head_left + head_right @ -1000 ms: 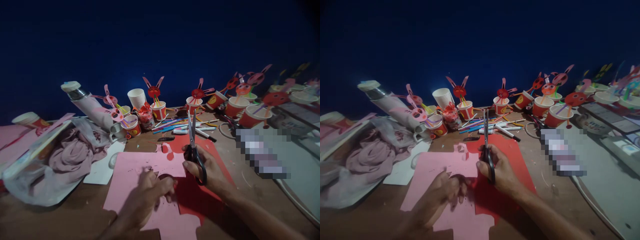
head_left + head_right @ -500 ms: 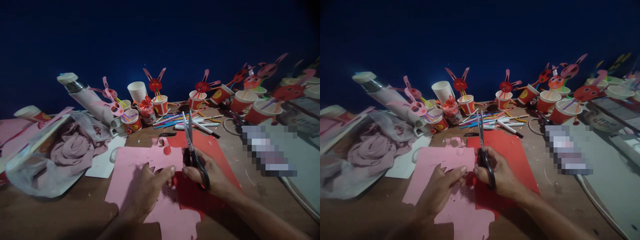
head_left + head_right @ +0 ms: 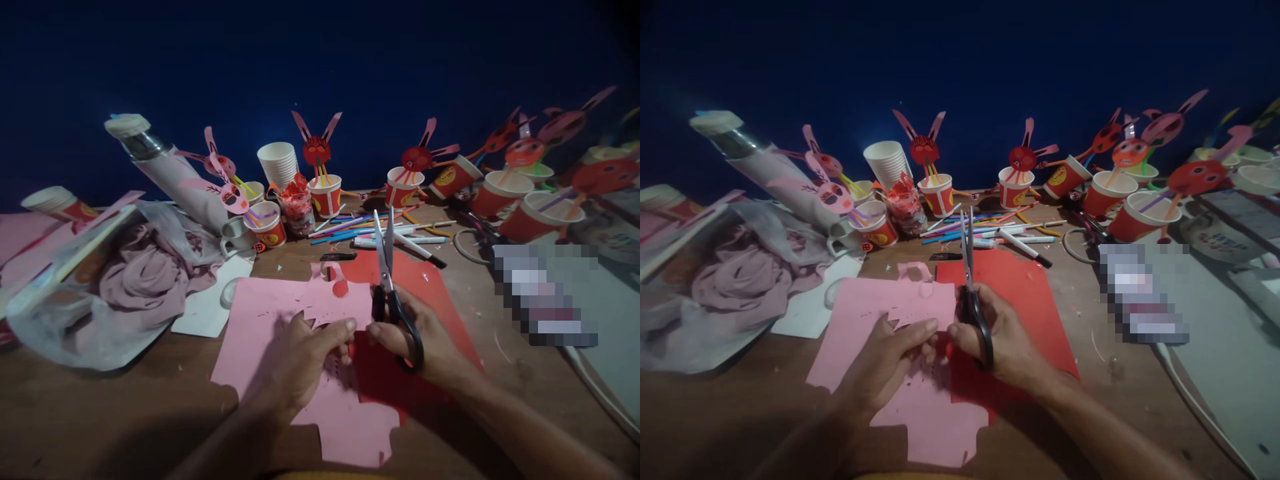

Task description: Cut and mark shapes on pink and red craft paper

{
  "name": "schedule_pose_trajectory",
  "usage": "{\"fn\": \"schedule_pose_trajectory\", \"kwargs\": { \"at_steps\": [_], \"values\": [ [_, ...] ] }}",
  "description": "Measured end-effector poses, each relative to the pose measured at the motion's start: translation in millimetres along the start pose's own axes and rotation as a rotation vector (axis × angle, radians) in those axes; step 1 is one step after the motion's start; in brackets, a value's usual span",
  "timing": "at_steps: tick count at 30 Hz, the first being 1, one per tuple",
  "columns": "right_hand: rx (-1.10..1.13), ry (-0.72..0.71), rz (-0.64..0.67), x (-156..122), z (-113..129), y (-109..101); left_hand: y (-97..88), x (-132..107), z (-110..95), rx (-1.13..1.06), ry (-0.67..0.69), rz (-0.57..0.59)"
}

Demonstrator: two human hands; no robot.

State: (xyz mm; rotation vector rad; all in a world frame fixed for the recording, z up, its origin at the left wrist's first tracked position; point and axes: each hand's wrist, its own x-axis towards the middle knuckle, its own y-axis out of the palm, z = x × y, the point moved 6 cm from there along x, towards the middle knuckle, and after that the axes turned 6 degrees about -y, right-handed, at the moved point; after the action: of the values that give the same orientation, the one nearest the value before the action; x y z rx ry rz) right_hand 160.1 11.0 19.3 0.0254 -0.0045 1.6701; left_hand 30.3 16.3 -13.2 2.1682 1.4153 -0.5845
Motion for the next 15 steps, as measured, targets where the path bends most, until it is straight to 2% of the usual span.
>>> {"fn": "schedule_pose_trajectory", "kwargs": {
  "at_steps": [3, 6, 10, 15],
  "values": [
    [0.019, 0.005, 0.003, 0.6, 1.2, 0.4, 0.1, 0.6, -1.7, -0.209, 0.011, -0.034],
    [0.035, 0.019, 0.012, 0.6, -1.0, -0.3, 2.2, 1.9, 1.0, -0.317, -0.052, -0.033],
    [0.041, 0.042, 0.006, 0.6, -8.4, -2.5, 5.2, 3.4, 3.1, -0.355, -0.098, 0.001],
    [0.081, 0.024, -0.019, 0.8, -14.7, -4.6, 0.1, 5.4, 1.6, -0.387, -0.041, -0.058]
  ]
}}
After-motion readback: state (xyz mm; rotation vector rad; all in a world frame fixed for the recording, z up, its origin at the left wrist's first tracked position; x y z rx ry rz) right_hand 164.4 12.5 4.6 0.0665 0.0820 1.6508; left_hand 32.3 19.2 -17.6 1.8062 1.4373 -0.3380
